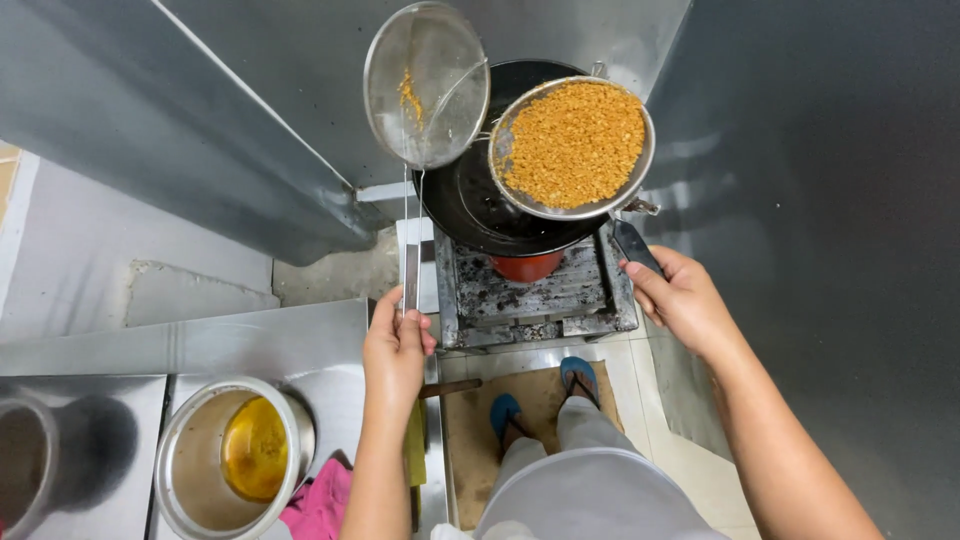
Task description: Scooping fried food out of a pan of hot oil using a hand strainer and transferring it to another strainer for draining.
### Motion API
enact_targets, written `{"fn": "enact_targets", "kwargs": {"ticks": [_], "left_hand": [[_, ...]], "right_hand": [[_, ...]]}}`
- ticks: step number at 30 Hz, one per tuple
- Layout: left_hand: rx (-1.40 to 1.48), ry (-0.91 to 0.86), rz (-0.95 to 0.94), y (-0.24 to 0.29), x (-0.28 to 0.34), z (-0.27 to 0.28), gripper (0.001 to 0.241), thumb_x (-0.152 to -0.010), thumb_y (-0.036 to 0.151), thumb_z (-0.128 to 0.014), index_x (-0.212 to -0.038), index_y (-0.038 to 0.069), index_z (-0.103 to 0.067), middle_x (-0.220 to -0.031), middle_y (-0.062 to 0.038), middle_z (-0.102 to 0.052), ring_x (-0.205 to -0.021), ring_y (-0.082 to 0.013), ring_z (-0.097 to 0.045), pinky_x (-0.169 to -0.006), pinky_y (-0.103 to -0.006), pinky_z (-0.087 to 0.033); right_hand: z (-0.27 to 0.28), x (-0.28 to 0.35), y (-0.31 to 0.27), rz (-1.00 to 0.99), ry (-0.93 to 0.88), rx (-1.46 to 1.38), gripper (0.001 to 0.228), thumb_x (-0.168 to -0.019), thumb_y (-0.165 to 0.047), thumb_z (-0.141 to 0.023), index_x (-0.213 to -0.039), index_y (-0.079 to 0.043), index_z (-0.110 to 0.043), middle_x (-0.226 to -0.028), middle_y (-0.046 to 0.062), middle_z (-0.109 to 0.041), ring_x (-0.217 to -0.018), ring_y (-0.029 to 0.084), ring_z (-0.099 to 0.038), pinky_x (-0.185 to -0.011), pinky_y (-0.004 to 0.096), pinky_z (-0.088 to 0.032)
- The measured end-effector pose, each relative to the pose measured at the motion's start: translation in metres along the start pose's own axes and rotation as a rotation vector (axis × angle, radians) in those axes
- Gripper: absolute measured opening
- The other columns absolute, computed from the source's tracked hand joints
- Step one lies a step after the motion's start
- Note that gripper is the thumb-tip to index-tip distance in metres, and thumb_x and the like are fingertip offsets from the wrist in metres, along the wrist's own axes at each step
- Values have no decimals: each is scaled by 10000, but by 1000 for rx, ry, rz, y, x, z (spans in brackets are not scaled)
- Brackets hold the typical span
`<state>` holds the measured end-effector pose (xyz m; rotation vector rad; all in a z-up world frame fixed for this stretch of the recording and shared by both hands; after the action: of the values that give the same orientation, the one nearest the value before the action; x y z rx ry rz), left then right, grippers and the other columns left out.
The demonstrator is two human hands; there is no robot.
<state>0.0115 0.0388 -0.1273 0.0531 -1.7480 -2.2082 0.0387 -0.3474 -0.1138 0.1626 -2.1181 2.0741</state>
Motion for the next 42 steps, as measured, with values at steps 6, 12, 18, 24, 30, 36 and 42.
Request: {"fn": "enact_targets", "kwargs": {"ticks": [6,12,18,24,30,36,42], "left_hand": [[-294,45,-430,17,15,-25,423,-1078,90,-565,-1479,165,-675,-1017,-143,-668,-896,-250,-679,-835,-414,-591],[-269,13,-528,7,15,-57,500,-1105,21,-498,-1557,197,-620,-950,-11,-522,-814,-124,-529,-821,-300,-546],[-327,20,-603,-4,15,-55,547,-1057,-37,-536,-1540,200,-632,-941,-56,-529,-777,-241,-603,-776,-367,-546],[-318,26,-609,-16,19,-42,547,-1051,-55,-505,-1521,184,-649,-943,-60,-531,-766,-228,-581,-766,-351,-535],[-261,39,-619,18,23,-42,545,-1053,-63,-503,-1520,177,-649,-964,-66,-530,-817,-214,-571,-818,-339,-523],[-203,-7,-618,-13,11,-55,550,-1055,-77,-482,-1542,137,-624,-966,-81,-517,-856,-247,-588,-877,-383,-533],[-232,13,-640,-11,8,-56,576,-1050,-89,-492,-1554,163,-608,-968,-53,-503,-834,-223,-574,-871,-372,-527]], "right_hand": [[-19,-6,-2,14,-33,-15,123,-1047,-79,-606,-983,-2,-679,-474,75,-470,-305,151,-436,-337,255,-359],[-34,-4,-7,29,-60,-35,105,-1035,-61,-602,-978,-4,-670,-474,68,-463,-306,133,-422,-331,246,-354],[-37,-9,-11,7,-45,93,150,-1042,-82,-612,-927,-9,-676,-463,82,-497,-313,152,-445,-343,259,-366],[-36,-13,-17,14,-27,126,172,-1048,-105,-623,-907,-27,-684,-466,86,-520,-315,172,-480,-350,271,-401],[-43,-12,-21,22,-47,60,149,-1044,-90,-614,-926,-20,-671,-466,87,-494,-310,173,-464,-346,265,-381],[-45,-16,-12,33,-70,22,134,-1050,-96,-605,-948,-32,-662,-474,82,-493,-314,167,-471,-350,256,-389],[-49,-16,-16,31,-57,40,152,-1055,-101,-602,-931,-43,-668,-478,75,-499,-316,153,-465,-347,249,-378]]}}
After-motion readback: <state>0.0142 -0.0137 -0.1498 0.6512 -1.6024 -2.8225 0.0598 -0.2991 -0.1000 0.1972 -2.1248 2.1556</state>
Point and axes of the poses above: each hand's wrist, its own x-axis away from the middle knuckle, its own z-axis out of the back of the hand, y = z × x, the point moved 9 cm from there along -x, towards the middle knuckle
